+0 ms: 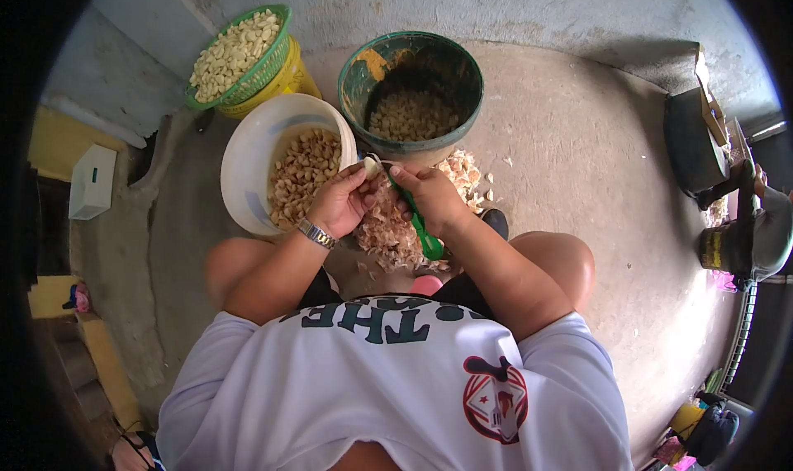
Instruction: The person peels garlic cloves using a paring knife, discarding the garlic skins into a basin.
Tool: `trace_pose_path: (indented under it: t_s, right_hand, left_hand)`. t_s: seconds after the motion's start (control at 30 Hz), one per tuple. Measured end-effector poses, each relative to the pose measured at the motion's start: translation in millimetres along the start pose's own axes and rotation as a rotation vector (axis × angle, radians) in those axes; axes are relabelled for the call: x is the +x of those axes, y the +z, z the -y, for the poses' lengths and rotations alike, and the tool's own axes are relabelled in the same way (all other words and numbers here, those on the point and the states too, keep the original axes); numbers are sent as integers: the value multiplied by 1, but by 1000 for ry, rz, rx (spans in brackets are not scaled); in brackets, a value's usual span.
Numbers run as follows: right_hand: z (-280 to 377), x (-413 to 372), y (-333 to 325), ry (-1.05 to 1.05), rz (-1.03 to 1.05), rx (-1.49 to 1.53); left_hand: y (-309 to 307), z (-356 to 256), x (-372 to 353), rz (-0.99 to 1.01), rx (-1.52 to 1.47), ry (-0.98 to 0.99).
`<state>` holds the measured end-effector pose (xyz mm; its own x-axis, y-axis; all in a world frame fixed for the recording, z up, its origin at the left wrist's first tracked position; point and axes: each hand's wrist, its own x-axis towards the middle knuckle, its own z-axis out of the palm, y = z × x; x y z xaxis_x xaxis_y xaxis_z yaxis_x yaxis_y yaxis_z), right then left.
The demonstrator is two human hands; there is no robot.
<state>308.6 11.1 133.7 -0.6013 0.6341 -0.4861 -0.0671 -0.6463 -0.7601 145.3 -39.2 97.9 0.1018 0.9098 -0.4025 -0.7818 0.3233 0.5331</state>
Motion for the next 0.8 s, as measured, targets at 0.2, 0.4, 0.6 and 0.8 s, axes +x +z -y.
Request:
trace_pose_path:
  t_s: [0.2,0.4,0.6,0.8]
  right_hand:
    - [0,-1,-2,-166,-123,-253]
    - [14,-10,-9,-174,-107,-216]
    - [20,-14,-15,-157,-39,-333]
    - [17,-4,-20,-321,-254,-957]
  left_hand:
    - [10,-3,6,74,101,4]
    - [15,-16,30,-92,129,-3]
    - [19,-47,89,-245,211,219]
    - [11,-62,83,-51,261,112]
